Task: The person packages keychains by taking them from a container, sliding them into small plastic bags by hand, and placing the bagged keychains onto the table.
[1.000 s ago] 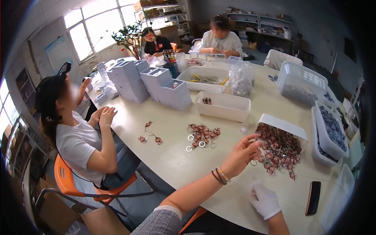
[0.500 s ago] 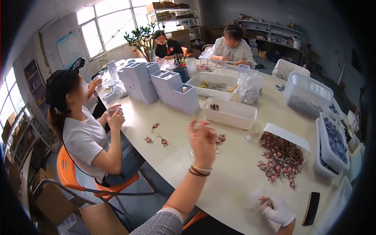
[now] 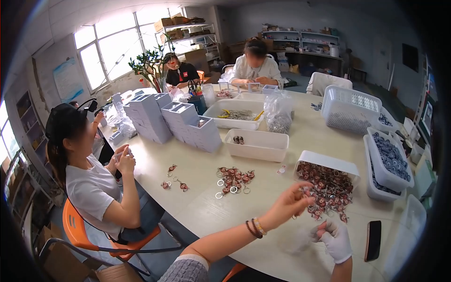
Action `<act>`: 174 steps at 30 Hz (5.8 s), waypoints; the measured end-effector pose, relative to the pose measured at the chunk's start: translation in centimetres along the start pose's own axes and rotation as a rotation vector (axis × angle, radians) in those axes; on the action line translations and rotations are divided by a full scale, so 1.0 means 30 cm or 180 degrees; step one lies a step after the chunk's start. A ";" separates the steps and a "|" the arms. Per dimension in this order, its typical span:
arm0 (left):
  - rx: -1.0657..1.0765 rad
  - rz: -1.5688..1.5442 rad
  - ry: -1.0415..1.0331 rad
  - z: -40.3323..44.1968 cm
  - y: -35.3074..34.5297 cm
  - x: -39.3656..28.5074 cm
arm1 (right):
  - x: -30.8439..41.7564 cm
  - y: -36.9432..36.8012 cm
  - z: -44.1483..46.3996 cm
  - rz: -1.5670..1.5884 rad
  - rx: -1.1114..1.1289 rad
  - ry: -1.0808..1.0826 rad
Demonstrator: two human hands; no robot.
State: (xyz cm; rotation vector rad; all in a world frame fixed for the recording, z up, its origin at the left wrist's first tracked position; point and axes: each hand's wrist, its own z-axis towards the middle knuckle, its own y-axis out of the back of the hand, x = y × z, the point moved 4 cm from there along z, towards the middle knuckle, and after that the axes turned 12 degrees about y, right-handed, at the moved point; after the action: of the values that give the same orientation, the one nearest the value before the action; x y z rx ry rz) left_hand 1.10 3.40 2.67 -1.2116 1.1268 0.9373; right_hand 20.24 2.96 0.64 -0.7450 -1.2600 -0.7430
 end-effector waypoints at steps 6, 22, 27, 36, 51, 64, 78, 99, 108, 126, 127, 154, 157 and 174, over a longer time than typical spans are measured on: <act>0.0510 0.0557 0.0115 0.016 -0.099 0.098 | 0.013 0.028 0.016 0.0166 -0.0475 0.0350; 0.0365 0.0594 0.0049 -0.028 -0.075 0.142 | 0.011 0.011 0.018 0.0131 -0.0712 0.0453; 0.0241 0.0711 0.0086 -0.041 -0.098 0.157 | 0.003 -0.002 0.018 0.0297 -0.0934 0.0550; 0.0007 0.0569 -0.0035 -0.063 -0.124 0.139 | -0.008 -0.003 0.015 0.0128 -0.1130 0.0452; -0.0145 0.1635 -0.0240 -0.090 -0.165 0.115 | -0.026 0.005 0.024 0.0448 -0.1323 0.0502; -0.0274 0.2137 -0.0520 -0.101 -0.157 0.129 | -0.009 0.014 0.021 -0.0235 -0.0947 0.0554; -0.0055 0.0668 0.0128 -0.077 -0.140 0.137 | 0.048 0.071 0.013 0.0355 -0.1198 0.0483; 0.0553 0.1105 0.0232 -0.093 -0.142 0.103 | 0.106 -0.034 0.000 -0.3782 -0.0433 0.2176; 0.1245 -0.0086 0.0726 -0.066 -0.114 0.087 | 0.126 -0.004 -0.002 -0.3437 -0.0102 0.2022; 0.1246 -0.0296 0.0738 -0.023 -0.033 0.087 | 0.120 -0.060 -0.023 -0.2118 0.0518 0.1087; 0.1187 -0.0505 0.0618 -0.014 -0.013 0.077 | 0.112 -0.067 -0.030 -0.1752 0.0696 0.0961; -0.0895 0.4174 -0.0293 0.102 0.153 0.145 | 0.009 -0.032 -0.011 -0.2290 0.0887 0.0186; -0.0657 0.4480 -0.0363 0.152 0.116 0.166 | 0.004 -0.013 -0.005 -0.2263 0.0795 0.0532; 0.0306 -0.0587 0.0329 0.029 -0.052 0.093 | 0.029 0.041 0.004 0.0000 -0.0547 0.0373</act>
State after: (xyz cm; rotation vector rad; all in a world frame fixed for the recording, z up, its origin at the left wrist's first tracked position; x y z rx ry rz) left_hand 3.32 3.95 0.29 -1.2729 1.1077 0.6802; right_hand 21.32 3.67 1.42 -0.8284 -1.0997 -0.8902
